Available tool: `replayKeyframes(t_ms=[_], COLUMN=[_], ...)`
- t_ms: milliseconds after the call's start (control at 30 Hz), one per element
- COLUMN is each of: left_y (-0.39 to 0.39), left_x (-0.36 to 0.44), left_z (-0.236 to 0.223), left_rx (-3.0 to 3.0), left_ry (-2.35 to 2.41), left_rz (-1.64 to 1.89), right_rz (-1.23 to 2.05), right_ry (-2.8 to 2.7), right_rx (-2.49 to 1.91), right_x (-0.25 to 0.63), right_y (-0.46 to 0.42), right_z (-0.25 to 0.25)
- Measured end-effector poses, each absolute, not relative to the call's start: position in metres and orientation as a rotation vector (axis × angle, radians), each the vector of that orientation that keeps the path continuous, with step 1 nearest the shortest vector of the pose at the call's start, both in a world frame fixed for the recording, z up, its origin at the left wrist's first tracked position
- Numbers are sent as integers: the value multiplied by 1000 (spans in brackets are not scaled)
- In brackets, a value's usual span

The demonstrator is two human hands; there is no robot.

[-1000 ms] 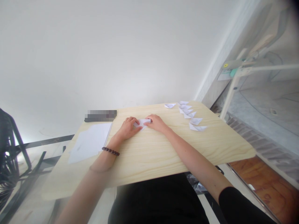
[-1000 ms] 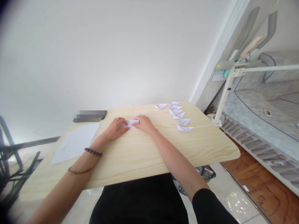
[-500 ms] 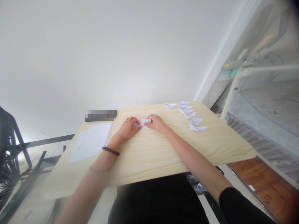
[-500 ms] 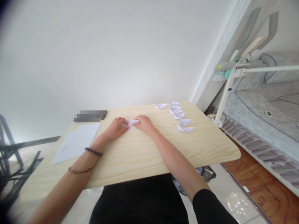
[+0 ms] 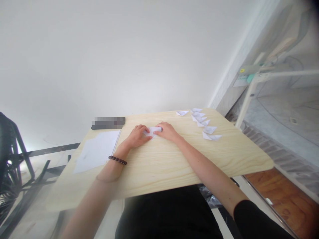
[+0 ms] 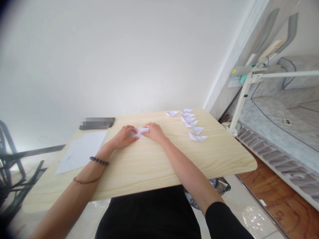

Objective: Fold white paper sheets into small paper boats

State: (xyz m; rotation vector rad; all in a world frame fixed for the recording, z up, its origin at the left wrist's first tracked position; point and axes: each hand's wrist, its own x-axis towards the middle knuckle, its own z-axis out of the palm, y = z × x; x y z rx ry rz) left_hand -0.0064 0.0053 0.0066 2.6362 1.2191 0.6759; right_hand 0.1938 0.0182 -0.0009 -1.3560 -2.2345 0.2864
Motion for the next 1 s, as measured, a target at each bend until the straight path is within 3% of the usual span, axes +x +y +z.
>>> replayKeyframes(t_ms=[1000], left_y=[10], left_x=[-11], left_z=[9], left_rx=[2432], left_ry=[1181], left_rz=[771], right_rz=[421], right_ry=[-2264], right_rx=[-1287], right_x=[200], right_y=[21], right_z=[1])
